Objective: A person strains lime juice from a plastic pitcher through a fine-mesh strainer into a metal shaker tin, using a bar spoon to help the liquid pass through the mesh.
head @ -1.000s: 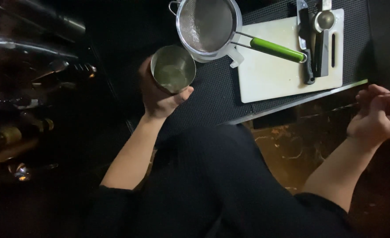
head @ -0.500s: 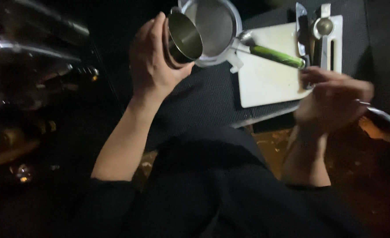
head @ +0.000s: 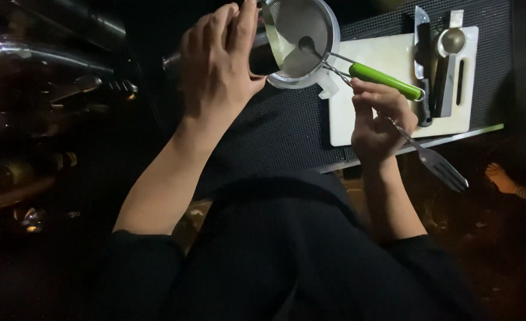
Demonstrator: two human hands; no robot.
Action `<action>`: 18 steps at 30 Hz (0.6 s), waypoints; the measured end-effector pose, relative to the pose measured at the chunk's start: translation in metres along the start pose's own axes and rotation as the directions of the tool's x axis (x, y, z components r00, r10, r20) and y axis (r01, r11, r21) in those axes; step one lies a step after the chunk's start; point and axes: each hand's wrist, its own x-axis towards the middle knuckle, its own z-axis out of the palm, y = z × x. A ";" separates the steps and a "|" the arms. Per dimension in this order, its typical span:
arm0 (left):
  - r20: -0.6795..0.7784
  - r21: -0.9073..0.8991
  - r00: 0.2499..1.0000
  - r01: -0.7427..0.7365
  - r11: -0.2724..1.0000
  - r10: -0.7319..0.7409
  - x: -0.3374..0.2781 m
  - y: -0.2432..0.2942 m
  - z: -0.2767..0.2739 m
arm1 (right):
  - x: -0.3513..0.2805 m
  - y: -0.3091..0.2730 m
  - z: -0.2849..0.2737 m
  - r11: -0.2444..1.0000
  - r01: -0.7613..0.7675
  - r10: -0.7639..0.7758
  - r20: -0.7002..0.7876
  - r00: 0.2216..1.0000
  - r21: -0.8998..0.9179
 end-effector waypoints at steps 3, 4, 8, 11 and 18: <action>0.029 0.064 0.999 -0.018 0.998 0.017 0.000 0.001 0.004 | 0.001 -0.002 0.000 0.999 -0.039 0.040 0.033 0.999 -0.011; 0.048 0.059 0.999 -0.013 0.998 0.010 0.001 0.000 0.005 | 0.000 -0.001 0.001 0.999 -0.046 0.046 0.027 0.999 0.001; 0.085 0.079 0.996 -0.021 0.997 0.014 0.002 0.000 0.007 | -0.002 0.001 0.002 0.995 -0.089 0.088 0.012 0.996 0.036; 0.075 0.073 0.997 -0.033 0.997 0.027 0.004 -0.001 0.007 | -0.005 0.005 0.008 0.988 -0.104 0.099 0.050 0.994 0.112; 0.062 0.068 0.998 -0.034 0.997 0.030 0.002 -0.003 0.006 | 0.009 -0.005 0.015 0.996 0.038 -0.030 0.095 0.995 -0.081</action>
